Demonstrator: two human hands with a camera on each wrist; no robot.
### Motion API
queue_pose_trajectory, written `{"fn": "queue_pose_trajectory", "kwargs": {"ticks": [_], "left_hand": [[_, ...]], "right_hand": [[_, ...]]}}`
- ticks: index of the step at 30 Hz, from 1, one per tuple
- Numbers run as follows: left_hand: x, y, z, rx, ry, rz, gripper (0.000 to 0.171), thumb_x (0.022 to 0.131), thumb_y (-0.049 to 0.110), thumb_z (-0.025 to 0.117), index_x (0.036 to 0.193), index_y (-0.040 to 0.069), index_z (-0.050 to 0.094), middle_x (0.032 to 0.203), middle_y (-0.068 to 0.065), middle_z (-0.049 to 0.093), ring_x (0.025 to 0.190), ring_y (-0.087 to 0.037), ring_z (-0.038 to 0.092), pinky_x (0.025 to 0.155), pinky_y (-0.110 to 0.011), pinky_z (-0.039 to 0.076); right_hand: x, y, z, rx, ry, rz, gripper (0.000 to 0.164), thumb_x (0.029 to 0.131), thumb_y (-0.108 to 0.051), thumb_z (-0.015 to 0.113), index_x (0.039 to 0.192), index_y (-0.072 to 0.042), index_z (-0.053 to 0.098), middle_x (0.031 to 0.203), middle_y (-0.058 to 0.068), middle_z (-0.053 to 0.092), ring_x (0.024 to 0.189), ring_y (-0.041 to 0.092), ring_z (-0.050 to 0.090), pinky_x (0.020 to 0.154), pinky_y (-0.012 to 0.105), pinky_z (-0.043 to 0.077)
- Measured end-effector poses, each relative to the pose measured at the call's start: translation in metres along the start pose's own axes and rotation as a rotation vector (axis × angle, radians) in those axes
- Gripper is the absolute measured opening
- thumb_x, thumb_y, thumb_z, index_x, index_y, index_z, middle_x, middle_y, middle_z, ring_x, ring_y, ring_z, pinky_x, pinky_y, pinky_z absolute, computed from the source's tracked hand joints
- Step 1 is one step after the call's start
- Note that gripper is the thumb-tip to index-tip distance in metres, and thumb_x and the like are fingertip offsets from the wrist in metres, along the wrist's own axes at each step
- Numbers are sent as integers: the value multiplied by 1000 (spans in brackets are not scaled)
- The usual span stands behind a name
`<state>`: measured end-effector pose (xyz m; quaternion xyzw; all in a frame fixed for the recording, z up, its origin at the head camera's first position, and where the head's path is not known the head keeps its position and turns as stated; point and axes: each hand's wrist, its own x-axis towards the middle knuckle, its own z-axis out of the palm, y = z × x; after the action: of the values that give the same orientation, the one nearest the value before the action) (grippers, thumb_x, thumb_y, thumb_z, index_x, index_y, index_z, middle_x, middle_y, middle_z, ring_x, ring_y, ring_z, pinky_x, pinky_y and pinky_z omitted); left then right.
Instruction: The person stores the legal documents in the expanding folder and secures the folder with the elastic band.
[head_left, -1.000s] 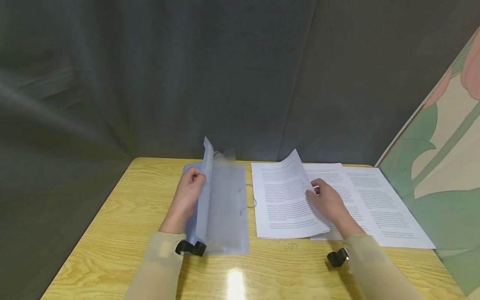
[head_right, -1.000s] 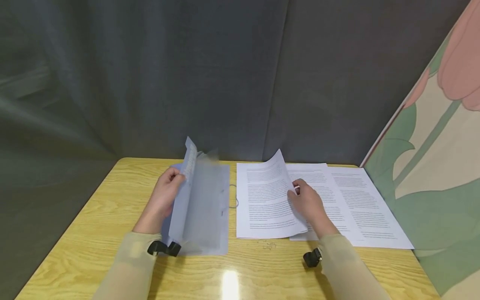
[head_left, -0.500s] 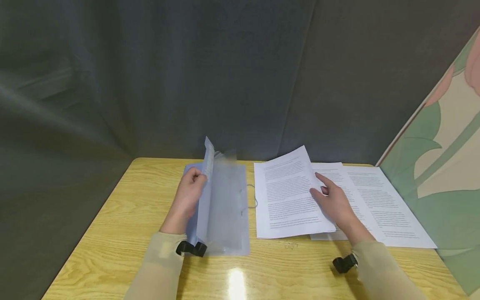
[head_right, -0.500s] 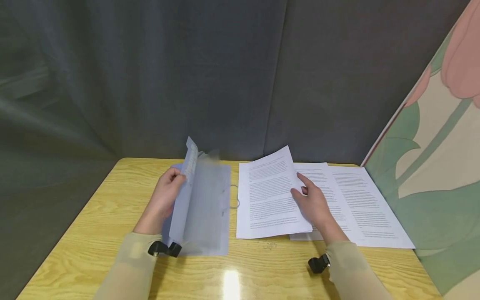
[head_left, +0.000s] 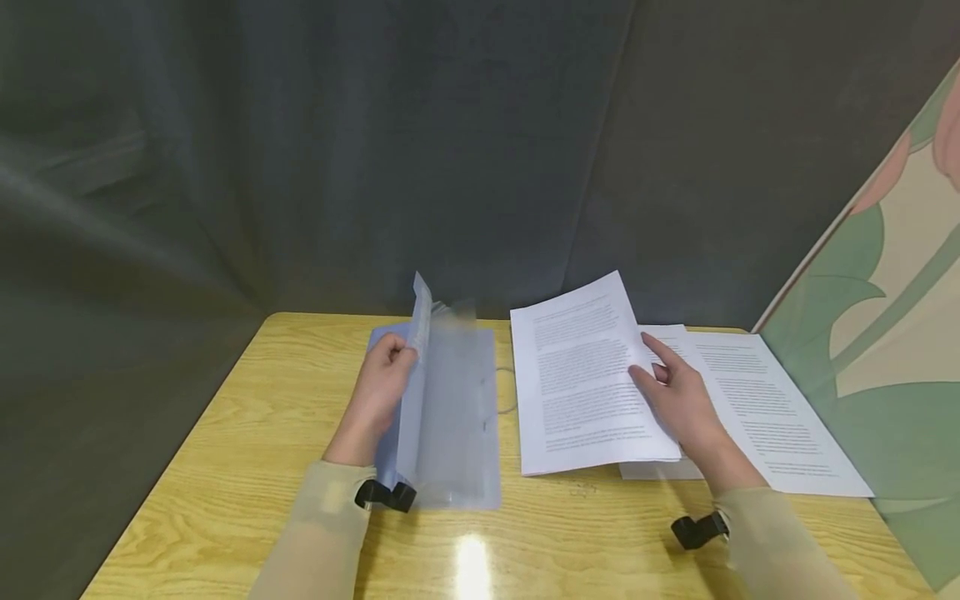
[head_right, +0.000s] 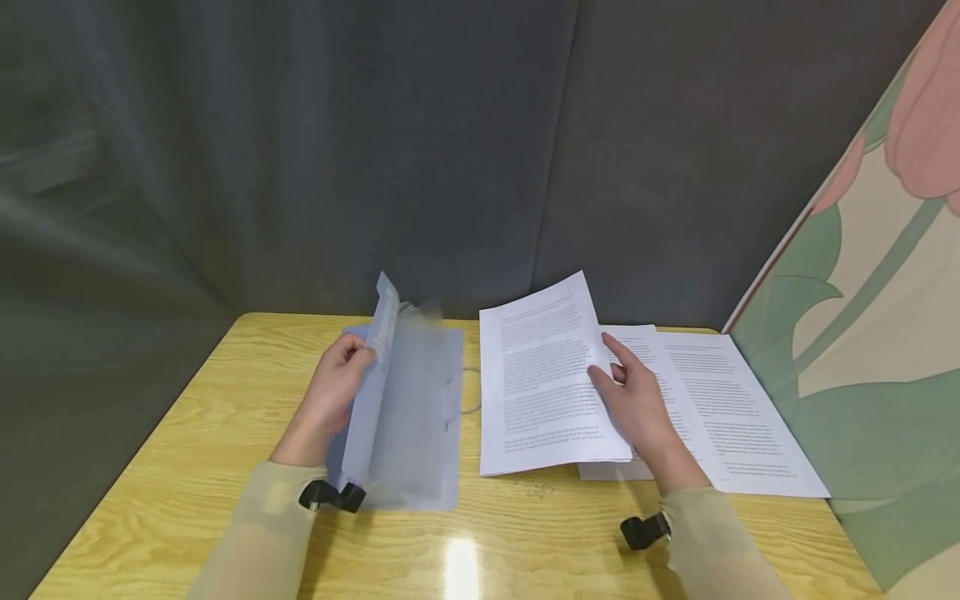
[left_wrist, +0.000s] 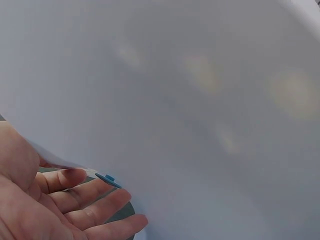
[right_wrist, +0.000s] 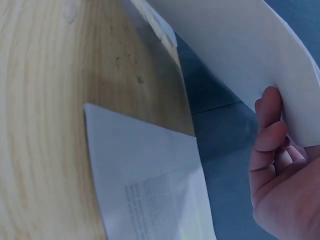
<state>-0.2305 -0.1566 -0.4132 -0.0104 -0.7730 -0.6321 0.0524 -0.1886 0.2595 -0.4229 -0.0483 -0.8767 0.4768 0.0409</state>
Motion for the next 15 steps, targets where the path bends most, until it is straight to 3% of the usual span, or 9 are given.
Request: {"fn": "queue_pose_trajectory", "kwargs": {"ticks": [15], "left_hand": [[-2, 1, 3, 28, 6, -4, 14, 108, 9, 52, 95, 7, 49, 74, 1, 34, 66, -17, 35, 63, -32, 32]], "right_hand": [[-10, -25, -9, 148, 10, 42, 77, 113, -41, 63, 177, -31, 22, 148, 27, 63, 94, 18, 80, 74, 32, 64]]}}
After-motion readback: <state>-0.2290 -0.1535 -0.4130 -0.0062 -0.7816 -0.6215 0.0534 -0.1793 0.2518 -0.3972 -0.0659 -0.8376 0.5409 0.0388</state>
